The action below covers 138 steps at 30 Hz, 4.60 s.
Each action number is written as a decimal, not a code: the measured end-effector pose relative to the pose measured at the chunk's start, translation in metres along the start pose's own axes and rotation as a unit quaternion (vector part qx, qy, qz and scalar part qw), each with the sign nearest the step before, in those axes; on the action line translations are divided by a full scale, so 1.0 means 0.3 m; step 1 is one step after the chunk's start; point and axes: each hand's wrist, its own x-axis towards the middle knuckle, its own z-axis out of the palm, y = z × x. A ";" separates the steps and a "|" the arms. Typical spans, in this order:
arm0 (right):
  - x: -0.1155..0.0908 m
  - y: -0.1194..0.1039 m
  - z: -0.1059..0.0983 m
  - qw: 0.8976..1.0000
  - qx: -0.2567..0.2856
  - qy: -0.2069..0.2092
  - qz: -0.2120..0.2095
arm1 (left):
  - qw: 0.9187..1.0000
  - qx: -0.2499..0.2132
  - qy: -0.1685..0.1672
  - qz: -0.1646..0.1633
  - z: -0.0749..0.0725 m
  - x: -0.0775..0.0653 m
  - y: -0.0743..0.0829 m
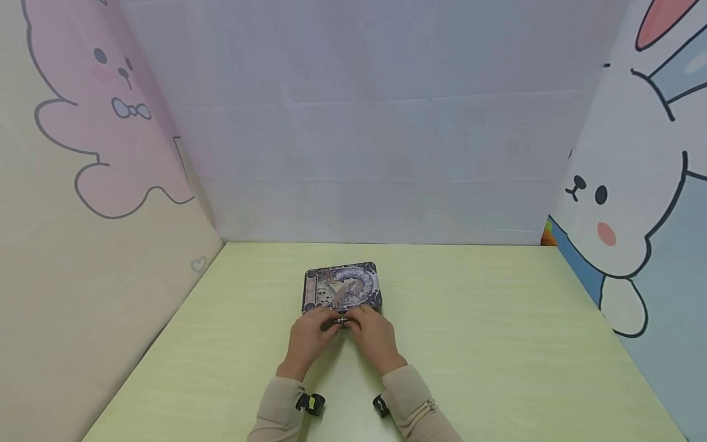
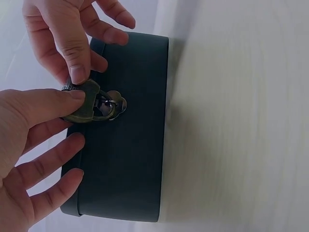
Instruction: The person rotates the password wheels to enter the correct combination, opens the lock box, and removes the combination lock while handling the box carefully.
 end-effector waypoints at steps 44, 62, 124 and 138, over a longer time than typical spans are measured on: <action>0.004 0.004 -0.005 1.000 0.013 -0.009 0.007 | 0.999 -0.014 -0.046 0.000 -0.015 0.010 -0.009; 0.004 0.009 -0.005 1.000 0.017 -0.007 0.009 | 1.000 -0.011 -0.015 -0.010 0.015 0.001 0.003; 0.003 0.004 -0.006 1.000 -0.007 -0.001 -0.023 | 0.998 -0.009 -0.056 -0.018 0.004 0.012 0.007; 0.002 -0.001 -0.003 1.000 -0.006 -0.006 -0.008 | 0.997 0.015 -0.070 0.001 -0.017 0.017 0.011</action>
